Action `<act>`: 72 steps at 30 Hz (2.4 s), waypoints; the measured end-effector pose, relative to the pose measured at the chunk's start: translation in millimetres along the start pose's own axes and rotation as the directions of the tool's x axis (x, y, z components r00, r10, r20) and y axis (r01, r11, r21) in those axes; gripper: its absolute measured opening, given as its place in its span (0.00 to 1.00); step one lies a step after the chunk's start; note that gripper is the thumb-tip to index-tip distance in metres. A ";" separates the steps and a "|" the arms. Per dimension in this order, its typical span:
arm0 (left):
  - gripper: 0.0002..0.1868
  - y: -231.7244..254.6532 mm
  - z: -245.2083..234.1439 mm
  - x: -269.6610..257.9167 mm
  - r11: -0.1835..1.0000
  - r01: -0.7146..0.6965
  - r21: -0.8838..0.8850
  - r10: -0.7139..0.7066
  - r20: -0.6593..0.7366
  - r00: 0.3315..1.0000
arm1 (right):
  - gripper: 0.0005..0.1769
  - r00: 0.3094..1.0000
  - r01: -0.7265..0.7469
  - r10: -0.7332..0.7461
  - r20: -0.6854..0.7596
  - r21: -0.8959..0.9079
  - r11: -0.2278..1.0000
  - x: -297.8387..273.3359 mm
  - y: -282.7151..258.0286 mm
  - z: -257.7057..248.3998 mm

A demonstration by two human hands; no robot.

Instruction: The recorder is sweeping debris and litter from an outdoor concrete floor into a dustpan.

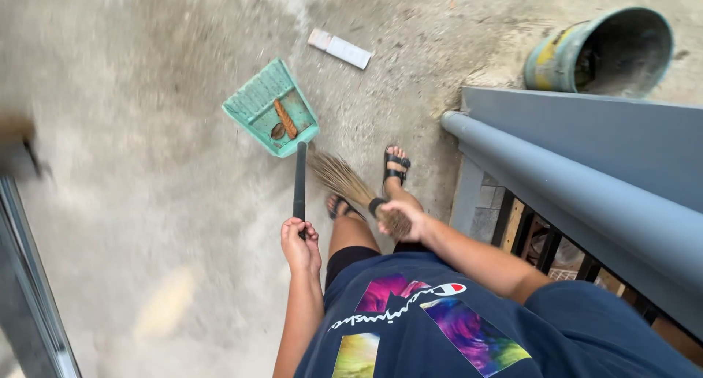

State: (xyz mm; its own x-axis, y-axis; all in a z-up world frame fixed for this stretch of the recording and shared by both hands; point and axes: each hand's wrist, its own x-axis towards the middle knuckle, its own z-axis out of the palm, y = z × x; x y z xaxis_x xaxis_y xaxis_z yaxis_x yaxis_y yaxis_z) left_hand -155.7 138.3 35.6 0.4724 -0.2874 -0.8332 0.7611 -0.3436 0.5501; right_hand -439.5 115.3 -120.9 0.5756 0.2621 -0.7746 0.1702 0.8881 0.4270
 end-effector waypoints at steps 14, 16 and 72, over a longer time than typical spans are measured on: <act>0.05 -123.7 -132.5 -31.4 0.952 0.182 0.245 -0.167 -0.083 0.982 | 0.21 0.830 0.469 -0.511 -0.221 -0.219 0.856 -77.3 -81.8 18.7; 0.05 -140.0 -142.3 -35.2 0.930 0.228 0.287 -0.207 -0.103 0.973 | 0.22 0.881 0.409 -0.450 -0.149 -0.242 0.880 -63.7 -28.8 44.7; 0.03 -192.3 -153.8 -40.0 0.832 0.202 0.517 -0.267 0.053 0.962 | 0.25 0.998 0.005 -0.015 -0.068 -0.152 0.988 45.8 39.3 151.7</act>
State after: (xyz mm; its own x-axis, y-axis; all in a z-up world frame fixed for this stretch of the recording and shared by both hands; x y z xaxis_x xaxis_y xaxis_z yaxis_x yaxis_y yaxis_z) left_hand -252.7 353.4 -45.5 0.2280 -0.2325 -0.9455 0.4992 -0.8058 0.3185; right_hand -285.1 104.9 -68.8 0.5171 0.2735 -0.8110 0.0492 0.9365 0.3472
